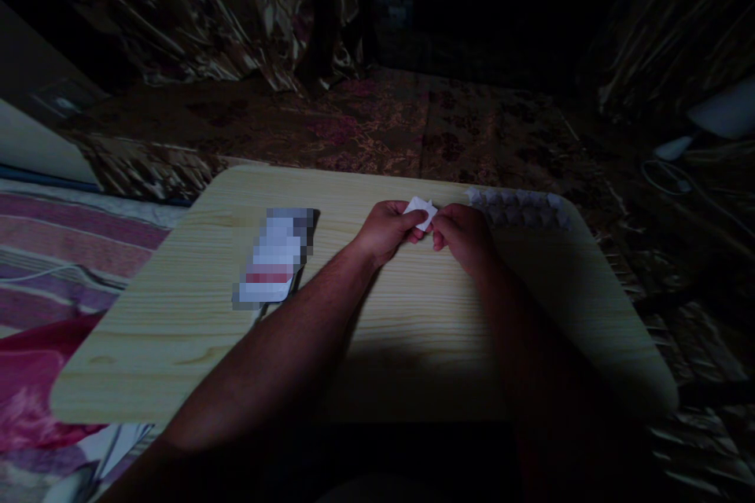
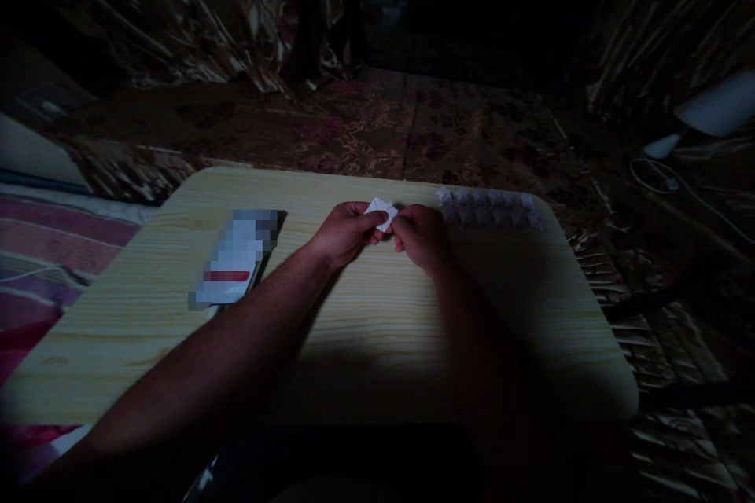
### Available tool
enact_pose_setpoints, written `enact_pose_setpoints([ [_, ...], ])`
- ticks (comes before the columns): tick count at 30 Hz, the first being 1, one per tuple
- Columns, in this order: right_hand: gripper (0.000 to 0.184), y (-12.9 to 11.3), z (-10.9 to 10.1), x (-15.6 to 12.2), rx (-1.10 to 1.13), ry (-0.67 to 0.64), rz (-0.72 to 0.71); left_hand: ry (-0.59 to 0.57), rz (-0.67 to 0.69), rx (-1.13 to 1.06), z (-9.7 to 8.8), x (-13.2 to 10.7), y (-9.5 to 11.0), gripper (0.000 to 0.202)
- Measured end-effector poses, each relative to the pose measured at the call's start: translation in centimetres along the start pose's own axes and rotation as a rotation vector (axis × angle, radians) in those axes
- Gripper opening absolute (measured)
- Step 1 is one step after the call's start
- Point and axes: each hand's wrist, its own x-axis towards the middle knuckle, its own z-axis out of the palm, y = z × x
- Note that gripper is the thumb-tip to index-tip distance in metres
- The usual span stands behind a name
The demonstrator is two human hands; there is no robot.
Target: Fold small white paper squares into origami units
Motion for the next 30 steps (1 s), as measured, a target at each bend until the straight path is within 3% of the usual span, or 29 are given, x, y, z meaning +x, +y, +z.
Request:
enact_pose_setpoints([
  [30, 0.015, -0.07, 0.29, -0.17, -0.098, 0.059, -0.025, 0.079, 0.074, 0.115, 0.33, -0.25, -0.77, 0.015],
])
